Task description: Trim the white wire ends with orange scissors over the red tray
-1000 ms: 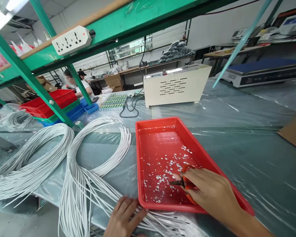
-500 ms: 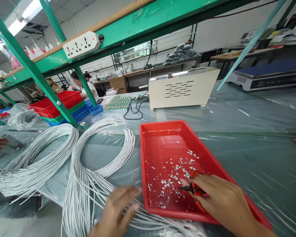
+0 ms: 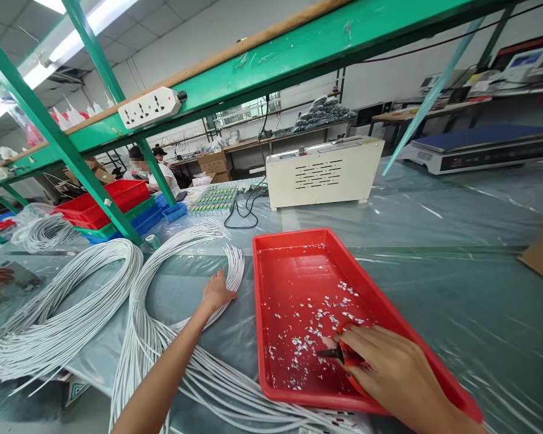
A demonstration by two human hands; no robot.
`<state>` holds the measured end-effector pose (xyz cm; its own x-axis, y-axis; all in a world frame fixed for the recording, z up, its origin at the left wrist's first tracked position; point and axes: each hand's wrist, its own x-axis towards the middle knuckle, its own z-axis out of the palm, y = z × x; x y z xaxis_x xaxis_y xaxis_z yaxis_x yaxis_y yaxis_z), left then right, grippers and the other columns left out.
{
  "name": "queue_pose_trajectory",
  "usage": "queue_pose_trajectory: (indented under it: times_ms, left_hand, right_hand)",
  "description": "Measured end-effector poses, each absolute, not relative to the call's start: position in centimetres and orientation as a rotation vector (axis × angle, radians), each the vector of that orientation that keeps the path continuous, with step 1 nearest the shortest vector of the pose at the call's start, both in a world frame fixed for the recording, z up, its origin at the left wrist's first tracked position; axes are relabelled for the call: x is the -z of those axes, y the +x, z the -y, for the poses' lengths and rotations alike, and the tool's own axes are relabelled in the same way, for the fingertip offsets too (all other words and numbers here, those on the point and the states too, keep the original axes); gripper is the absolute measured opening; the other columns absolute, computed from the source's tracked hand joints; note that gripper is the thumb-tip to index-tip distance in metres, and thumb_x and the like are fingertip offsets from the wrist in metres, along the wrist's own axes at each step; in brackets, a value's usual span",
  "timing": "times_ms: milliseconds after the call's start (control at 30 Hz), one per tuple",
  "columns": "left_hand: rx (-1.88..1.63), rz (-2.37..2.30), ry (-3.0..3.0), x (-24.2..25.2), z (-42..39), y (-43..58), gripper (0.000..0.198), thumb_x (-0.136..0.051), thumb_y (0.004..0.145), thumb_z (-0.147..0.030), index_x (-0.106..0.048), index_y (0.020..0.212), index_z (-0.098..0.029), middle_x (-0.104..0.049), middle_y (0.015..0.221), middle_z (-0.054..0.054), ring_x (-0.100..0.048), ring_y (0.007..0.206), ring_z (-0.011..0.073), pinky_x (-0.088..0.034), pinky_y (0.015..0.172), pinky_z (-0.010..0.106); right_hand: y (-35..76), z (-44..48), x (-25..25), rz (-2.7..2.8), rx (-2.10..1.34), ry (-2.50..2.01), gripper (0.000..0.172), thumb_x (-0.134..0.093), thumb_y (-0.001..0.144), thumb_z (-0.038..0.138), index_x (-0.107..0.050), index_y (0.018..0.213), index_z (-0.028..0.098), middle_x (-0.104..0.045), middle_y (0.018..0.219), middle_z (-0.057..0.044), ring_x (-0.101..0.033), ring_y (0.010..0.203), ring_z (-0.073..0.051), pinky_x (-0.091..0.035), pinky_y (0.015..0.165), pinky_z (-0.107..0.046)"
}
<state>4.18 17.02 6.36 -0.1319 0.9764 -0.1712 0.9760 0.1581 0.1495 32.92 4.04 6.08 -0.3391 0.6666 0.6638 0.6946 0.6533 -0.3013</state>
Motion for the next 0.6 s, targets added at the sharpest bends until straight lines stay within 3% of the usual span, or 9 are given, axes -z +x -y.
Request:
queue_pose_trajectory:
  times_ms: [267,600]
  left_hand:
    - [0.265,-2.279,1.843,-4.9,-18.1,6.0,0.029,-0.054,0.085,-0.027,-0.054,0.111,-0.015,-0.057,0.111,0.008,-0.059,0.094,0.0214,-0.05,0.077,0.041]
    - [0.181,-2.26,1.903,-5.0,-16.9,4.8,0.03,-0.053,0.086,-0.027,-0.052,0.113,-0.016,-0.057,0.112,0.008,-0.059,0.094,0.0215,-0.05,0.077,0.041]
  right_hand:
    - [32.8,-4.0,-6.5,2.049,0.055,-1.038,0.022,-0.039,0.071,0.005,-0.052,0.061,0.019,-0.056,0.055,0.003,-0.044,0.049,-0.013,-0.028,0.054,-0.023]
    - [32.8,-4.0,-6.0,2.069,0.012,-1.091,0.021,-0.04,0.068,0.004,-0.055,0.064,0.018,-0.058,0.059,0.001,-0.048,0.053,-0.014,-0.028,0.056,-0.026]
